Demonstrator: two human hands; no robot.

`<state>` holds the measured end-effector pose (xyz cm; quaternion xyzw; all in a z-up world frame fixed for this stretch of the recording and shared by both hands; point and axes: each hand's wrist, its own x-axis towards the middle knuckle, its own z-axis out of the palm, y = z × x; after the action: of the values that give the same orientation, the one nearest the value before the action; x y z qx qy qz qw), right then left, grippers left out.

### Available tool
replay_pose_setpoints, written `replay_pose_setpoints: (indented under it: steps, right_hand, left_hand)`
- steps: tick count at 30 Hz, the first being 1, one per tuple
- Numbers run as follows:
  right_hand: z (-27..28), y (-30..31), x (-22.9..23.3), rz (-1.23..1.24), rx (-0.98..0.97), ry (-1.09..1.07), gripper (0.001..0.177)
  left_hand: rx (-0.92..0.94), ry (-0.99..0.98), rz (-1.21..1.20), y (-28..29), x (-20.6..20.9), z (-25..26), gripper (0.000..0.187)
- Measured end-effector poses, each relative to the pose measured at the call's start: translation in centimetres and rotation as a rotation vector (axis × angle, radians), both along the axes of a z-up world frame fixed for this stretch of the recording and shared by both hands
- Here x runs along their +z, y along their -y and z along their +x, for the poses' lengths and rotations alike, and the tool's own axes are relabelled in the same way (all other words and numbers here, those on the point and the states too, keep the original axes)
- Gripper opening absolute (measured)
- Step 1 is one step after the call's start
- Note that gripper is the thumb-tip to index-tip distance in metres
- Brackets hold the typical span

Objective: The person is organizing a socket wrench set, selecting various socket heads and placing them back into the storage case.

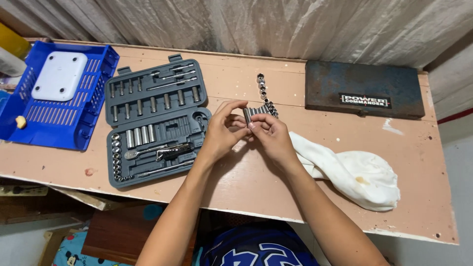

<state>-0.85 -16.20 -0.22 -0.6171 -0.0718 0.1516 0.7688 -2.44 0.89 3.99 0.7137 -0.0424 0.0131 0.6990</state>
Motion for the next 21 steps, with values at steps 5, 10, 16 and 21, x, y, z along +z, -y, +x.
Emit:
replay_pose_setpoints:
  steps: [5, 10, 16, 21]
  right_hand:
    - [-0.3, 0.3, 1.5, 0.262, 0.108, -0.098, 0.023]
    - [-0.3, 0.1, 0.7, 0.465, 0.24, -0.118, 0.023]
    - [-0.4, -0.3, 0.4, 0.544, 0.294, -0.063, 0.023]
    - [-0.7, -1.0, 1.5, 0.526, 0.29, -0.081, 0.023]
  left_hand:
    - [-0.081, 0.266, 0.004, -0.9, 1.1, -1.6, 0.068]
    - [-0.1, 0.122, -0.099, -1.2, 1.1, -2.4, 0.045]
    - [-0.139, 0.379, 0.024, -1.6, 2.0, -3.4, 0.028]
    - [-0.111, 0.44, 0.132, -1.9, 2.1, -3.8, 0.03]
